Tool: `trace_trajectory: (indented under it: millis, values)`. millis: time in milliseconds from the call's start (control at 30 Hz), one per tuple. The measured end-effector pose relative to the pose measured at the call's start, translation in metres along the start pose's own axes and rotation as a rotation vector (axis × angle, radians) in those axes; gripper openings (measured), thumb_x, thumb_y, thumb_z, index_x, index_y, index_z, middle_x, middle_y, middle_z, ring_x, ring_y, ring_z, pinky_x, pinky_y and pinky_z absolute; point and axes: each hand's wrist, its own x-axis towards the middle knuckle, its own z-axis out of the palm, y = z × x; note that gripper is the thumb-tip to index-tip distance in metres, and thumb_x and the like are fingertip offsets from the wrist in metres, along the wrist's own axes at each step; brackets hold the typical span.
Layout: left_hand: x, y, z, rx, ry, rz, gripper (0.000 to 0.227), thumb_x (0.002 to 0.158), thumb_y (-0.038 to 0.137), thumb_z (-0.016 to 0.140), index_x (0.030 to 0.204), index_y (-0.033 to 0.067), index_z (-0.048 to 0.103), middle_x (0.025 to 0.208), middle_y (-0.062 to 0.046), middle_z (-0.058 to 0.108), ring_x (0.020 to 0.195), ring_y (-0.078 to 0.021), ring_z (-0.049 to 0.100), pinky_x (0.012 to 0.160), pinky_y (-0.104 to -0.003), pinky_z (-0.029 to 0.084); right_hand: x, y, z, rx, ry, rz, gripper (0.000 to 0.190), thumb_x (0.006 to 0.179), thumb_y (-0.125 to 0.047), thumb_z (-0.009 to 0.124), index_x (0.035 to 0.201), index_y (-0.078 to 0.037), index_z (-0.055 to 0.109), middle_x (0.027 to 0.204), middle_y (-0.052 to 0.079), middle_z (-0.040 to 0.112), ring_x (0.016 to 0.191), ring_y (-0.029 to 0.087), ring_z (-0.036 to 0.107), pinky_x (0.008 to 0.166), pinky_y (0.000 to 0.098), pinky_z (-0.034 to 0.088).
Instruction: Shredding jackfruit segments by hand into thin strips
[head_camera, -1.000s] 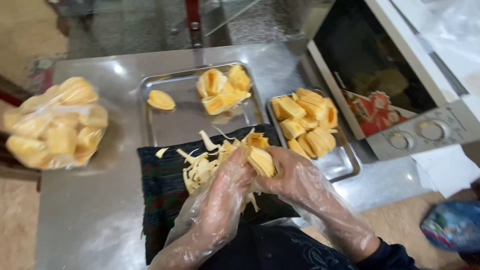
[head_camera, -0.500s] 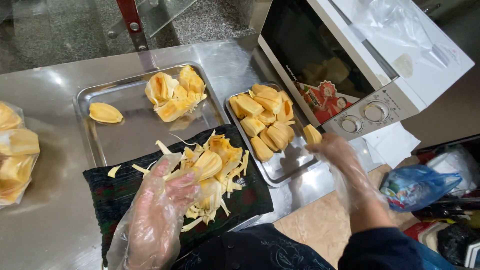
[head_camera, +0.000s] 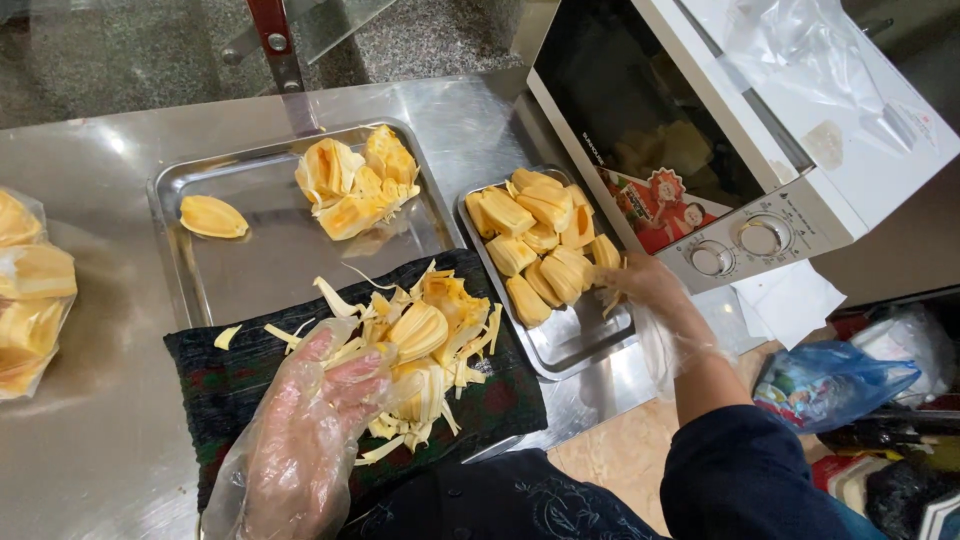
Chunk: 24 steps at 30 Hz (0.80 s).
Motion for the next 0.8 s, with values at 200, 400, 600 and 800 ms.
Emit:
trace_trajectory:
  millis: [200, 400, 600, 800]
  values:
    - [0.009, -0.005, -0.001, -0.010, -0.008, 0.002, 0.056, 0.102, 0.026, 0.041, 0.152, 0.0068, 0.055, 0.123, -0.035, 0.064, 0.115, -0.0448, 0.064, 0.105, -0.050, 0.050, 0.024, 0.019, -0.010, -0.423, -0.030, -0.448, 0.039, 0.095, -0.022, 0.069, 0.132, -0.009, 0.069, 0.106, 0.027, 0.072, 0.095, 0.043, 0.076, 0.087, 0.0459, 0.062]
    - [0.020, -0.007, -0.010, -0.029, -0.008, 0.013, 0.053, 0.103, 0.025, 0.043, 0.151, 0.0068, 0.058, 0.119, -0.034, 0.066, 0.108, -0.0438, 0.065, 0.101, -0.049, 0.051, -0.001, -0.027, -0.024, -0.297, -0.030, 0.014, 0.077, 0.089, -0.072, 0.054, 0.144, -0.018, 0.058, 0.155, 0.012, 0.052, 0.142, 0.032, 0.049, 0.120, 0.0540, 0.039]
    - [0.009, 0.009, -0.021, -0.010, -0.033, -0.009, 0.063, 0.099, 0.025, 0.034, 0.155, 0.0019, 0.048, 0.134, -0.039, 0.059, 0.122, -0.0510, 0.059, 0.108, -0.054, 0.044, -0.089, -0.097, -0.062, 0.114, 0.138, 0.130, 0.025, 0.100, -0.004, 0.053, 0.111, -0.011, 0.074, 0.119, 0.009, 0.074, 0.107, 0.024, 0.066, 0.099, 0.0428, 0.054]
    - [0.074, -0.031, -0.081, -0.019, -0.194, 0.187, 0.084, 0.092, 0.045, 0.041, 0.163, 0.0021, 0.035, 0.122, -0.037, 0.060, 0.105, -0.0472, 0.060, 0.100, -0.058, 0.047, -0.063, -0.053, -0.085, 0.609, -0.037, -0.215, 0.014, 0.096, -0.001, 0.066, 0.110, -0.004, 0.068, 0.106, 0.009, 0.072, 0.071, 0.014, 0.061, 0.062, 0.0252, 0.054]
